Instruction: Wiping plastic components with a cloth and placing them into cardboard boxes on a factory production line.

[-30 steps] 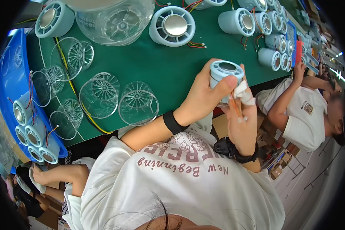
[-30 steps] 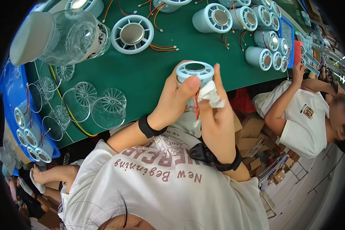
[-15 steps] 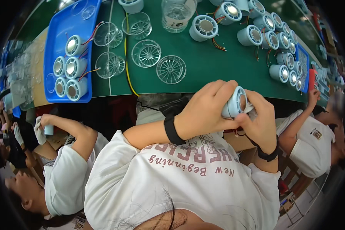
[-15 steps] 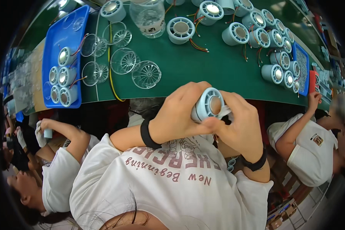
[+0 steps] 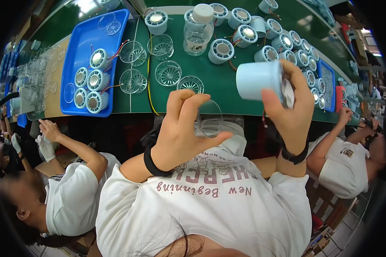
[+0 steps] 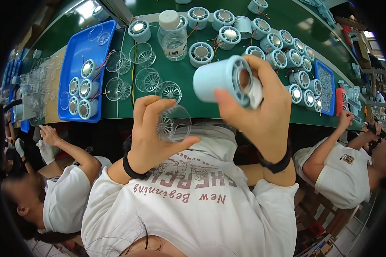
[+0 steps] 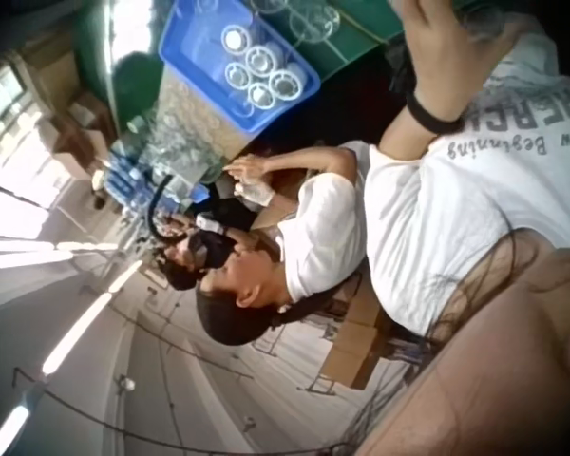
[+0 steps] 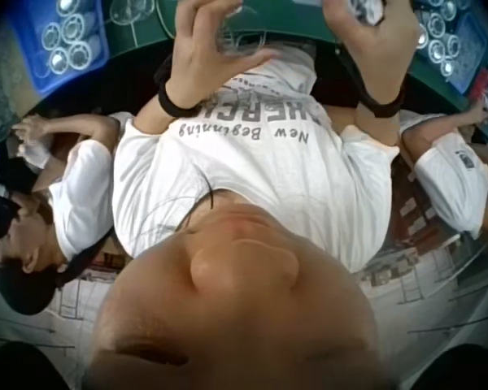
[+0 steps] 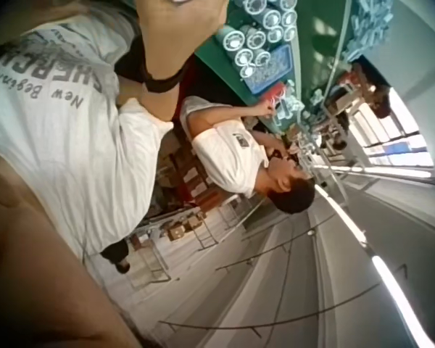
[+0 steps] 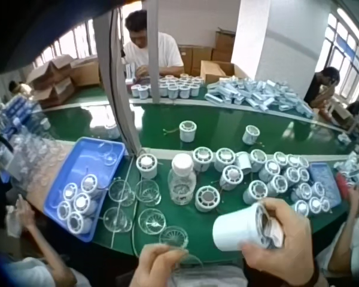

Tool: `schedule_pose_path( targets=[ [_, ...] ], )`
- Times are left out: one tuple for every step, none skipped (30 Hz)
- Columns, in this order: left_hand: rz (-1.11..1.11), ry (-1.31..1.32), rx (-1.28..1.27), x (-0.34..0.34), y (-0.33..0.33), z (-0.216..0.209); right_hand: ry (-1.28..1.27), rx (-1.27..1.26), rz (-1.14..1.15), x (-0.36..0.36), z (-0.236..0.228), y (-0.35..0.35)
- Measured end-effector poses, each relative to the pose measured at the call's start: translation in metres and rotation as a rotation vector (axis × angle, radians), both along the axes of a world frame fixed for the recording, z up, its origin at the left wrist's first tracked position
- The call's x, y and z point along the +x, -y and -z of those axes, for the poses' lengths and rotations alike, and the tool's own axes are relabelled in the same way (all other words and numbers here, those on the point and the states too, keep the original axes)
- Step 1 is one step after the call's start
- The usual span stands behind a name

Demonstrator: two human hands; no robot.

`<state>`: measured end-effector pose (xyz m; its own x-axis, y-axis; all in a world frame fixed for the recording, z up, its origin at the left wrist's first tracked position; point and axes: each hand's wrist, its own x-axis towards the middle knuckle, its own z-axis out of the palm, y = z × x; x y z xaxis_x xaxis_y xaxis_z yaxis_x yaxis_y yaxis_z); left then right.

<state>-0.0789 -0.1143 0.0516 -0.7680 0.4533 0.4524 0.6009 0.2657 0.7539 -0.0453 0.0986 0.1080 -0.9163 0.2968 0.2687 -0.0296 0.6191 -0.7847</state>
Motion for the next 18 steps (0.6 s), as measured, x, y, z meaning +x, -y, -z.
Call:
schedule_pose_path(
  targets=[
    [0.032,-0.004,0.040,-0.003,0.005,-0.003,0.001,-0.005,0.000,-0.005,0.006,-0.003],
    [0.025,-0.005,0.034,-0.004,0.014,-0.008,0.064,0.137,-0.050,-0.011,0.018,-0.008],
    [-0.026,0.008,-0.002,-0.009,0.026,-0.010,0.124,0.283,-0.102,-0.018,0.033,-0.013],
    [-0.082,0.022,-0.039,-0.012,0.038,-0.013,0.181,0.428,-0.157,-0.023,0.044,-0.017],
    [-0.153,0.033,-0.081,-0.014,0.049,-0.014,0.167,0.421,-0.185,-0.028,0.052,-0.015],
    [-0.185,0.027,-0.091,-0.018,0.054,-0.012,0.211,0.458,-0.191,-0.031,0.058,-0.012],
    [-0.333,0.035,-0.062,-0.025,0.063,-0.007,0.250,0.487,-0.204,-0.034,0.065,-0.004],
    [-0.480,0.044,-0.029,-0.029,0.071,-0.004,0.293,0.521,-0.217,-0.034,0.069,0.001],
    [-0.515,0.038,-0.044,-0.036,0.079,-0.004,0.279,0.510,-0.252,-0.034,0.071,0.006],
    [-0.644,0.039,0.067,-0.045,0.085,-0.004,0.289,0.520,-0.252,-0.035,0.071,0.008],
    [-0.764,0.036,0.182,-0.055,0.091,-0.005,0.301,0.532,-0.246,-0.035,0.071,0.008],
    [-0.776,0.025,0.181,-0.067,0.096,-0.008,0.314,0.546,-0.225,-0.035,0.071,0.007],
    [-0.869,0.024,0.034,-0.075,0.101,-0.015,0.308,0.546,-0.239,-0.033,0.069,0.006],
    [-0.953,0.026,-0.111,-0.086,0.107,-0.020,0.256,0.527,-0.242,-0.030,0.065,0.003],
    [-0.958,0.022,-0.108,-0.103,0.114,-0.023,0.203,0.508,-0.242,-0.029,0.057,-0.002],
    [-0.945,-0.050,-0.198,-0.122,0.121,-0.026,0.156,0.497,-0.233,-0.028,0.046,-0.009],
    [-0.923,-0.122,-0.283,-0.140,0.127,-0.027,0.158,0.511,-0.221,-0.028,0.036,-0.019],
    [-0.909,-0.119,-0.266,-0.156,0.134,-0.029,0.156,0.499,-0.193,-0.029,0.023,-0.031]
  ],
)
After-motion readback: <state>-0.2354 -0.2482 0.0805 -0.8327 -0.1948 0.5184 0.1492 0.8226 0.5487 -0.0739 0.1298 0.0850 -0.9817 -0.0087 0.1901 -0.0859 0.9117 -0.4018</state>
